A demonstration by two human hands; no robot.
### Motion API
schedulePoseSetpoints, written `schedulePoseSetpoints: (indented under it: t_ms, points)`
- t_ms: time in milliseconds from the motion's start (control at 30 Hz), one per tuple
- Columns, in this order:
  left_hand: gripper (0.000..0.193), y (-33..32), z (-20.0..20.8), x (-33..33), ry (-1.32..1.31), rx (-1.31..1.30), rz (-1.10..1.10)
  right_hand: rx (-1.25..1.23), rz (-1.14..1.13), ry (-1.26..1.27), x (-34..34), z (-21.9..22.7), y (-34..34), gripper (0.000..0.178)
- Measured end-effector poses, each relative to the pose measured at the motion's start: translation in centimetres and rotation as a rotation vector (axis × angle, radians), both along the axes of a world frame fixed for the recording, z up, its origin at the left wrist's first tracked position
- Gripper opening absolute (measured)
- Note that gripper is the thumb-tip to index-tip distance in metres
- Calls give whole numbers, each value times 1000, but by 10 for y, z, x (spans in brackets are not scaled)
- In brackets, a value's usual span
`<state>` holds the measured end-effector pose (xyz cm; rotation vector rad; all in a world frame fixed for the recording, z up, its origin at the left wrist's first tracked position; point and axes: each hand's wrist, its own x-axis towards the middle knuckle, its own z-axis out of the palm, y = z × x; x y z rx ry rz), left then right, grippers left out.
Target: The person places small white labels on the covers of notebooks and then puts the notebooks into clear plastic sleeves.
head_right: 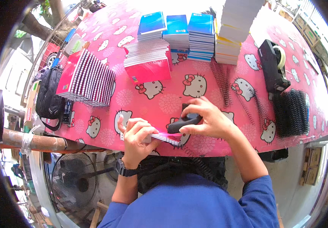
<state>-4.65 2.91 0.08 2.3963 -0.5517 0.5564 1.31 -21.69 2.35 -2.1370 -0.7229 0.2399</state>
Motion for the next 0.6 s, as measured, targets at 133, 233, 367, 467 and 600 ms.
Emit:
schedulePoseSetpoints:
  t_ms: [133, 233, 367, 467, 600]
  points:
    - [25, 1, 2, 1, 18, 0, -17, 503, 388, 387, -10, 9, 14, 46]
    - [27, 0, 3, 3, 19, -2, -10, 70, 83, 239, 2, 13, 11, 44]
    - [36, 0, 4, 4, 48, 1, 9, 339, 269, 269, -8, 5, 13, 42]
    - [57, 2, 0, 6, 59, -72, -15, 420, 107, 431, 2, -5, 11, 42]
    - [72, 3, -1, 11, 39, -25, -13, 192, 202, 246, 7, 1, 24, 41]
